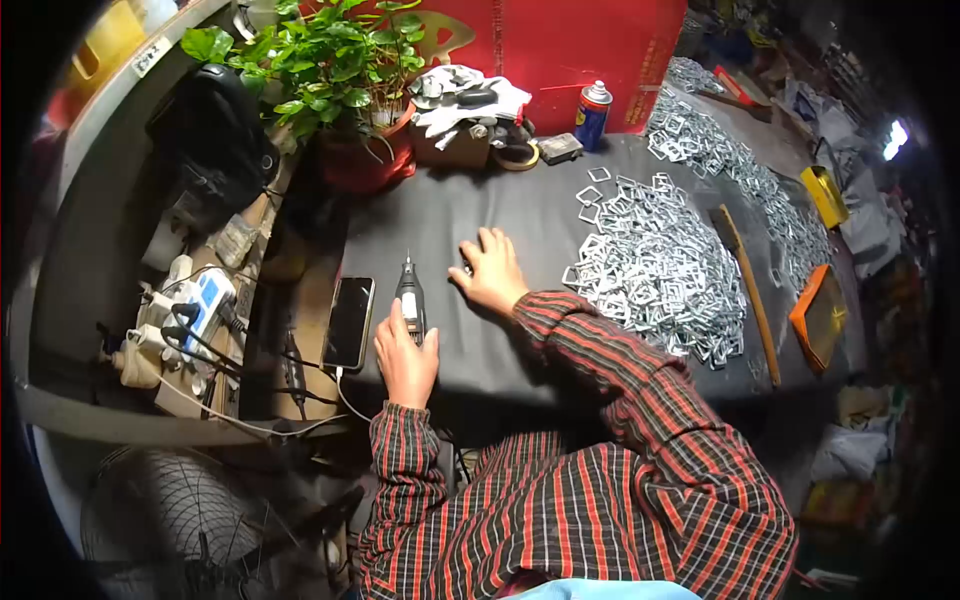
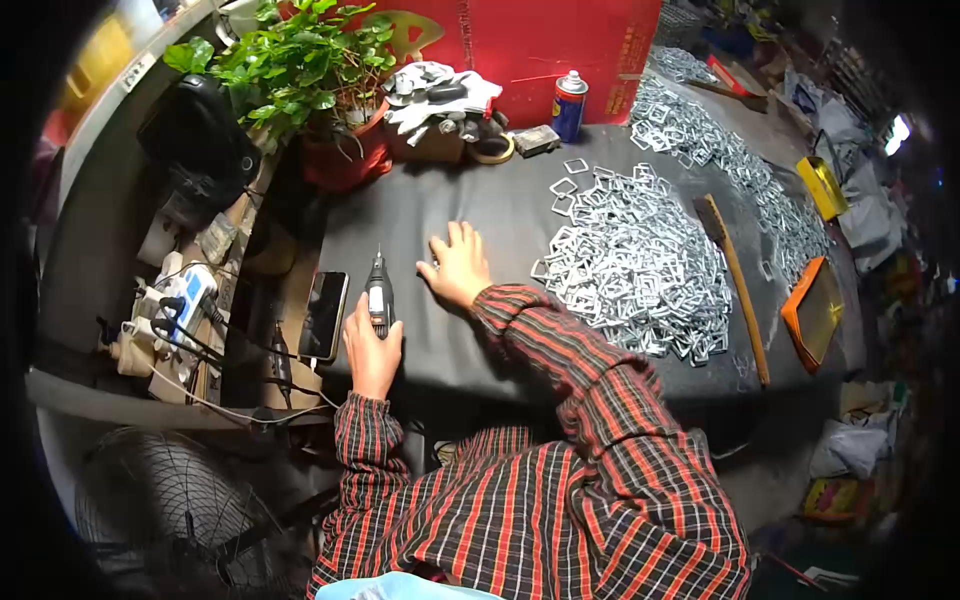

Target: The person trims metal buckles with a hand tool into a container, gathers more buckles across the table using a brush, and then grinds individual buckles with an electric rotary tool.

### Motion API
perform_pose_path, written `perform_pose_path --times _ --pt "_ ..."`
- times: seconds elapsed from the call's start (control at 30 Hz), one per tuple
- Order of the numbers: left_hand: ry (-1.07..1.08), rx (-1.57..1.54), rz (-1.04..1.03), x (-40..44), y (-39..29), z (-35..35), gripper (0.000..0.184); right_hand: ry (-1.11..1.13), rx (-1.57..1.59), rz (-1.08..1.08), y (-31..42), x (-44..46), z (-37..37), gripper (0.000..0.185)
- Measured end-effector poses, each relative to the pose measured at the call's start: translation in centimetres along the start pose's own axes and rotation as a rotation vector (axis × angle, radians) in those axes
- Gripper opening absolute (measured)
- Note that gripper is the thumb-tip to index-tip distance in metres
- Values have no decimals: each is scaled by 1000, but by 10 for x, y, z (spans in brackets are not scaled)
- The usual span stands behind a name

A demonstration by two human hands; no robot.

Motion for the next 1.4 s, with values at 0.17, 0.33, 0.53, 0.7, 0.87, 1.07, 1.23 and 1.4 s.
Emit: perform_pose_path --times 0.17,0.33,0.53,0.7,0.87,1.07,1.23,1.4 --pt "-174 -250 -91 -55 -28 47 46 183 97 -33 4 -23 -18 25" --pt "863 -1567 787 -164 -30 -58 26 159 139 35 11 -69 24 20" --pt "864 -2103 987 -169 -75 -87 40 159 351 261 62 -143 73 24" --pt "950 -2241 887 -184 -54 -125 43 182 392 321 87 -203 103 26" --pt "946 -1514 244 -181 -11 -154 35 371 504 258 103 -229 134 27" --pt "740 -1789 678 -165 -55 -72 22 114 1107 -746 58 -232 148 22" --pt "569 -1125 8 -167 -188 -4 18 -288 1991 -1436 45 -232 180 28" --pt "117 -726 -970 -189 -295 36 17 -401 2206 -1006 -13 -267 257 28"
Point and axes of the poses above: each hand's wrist, its own x-axis towards the middle knuckle, its own z-axis out of the back of the hand, y = z × x, the point moved 4 cm from there along x, towards the middle knuckle, and after that the axes turned 8 degrees about x, right-handed, at the moved point
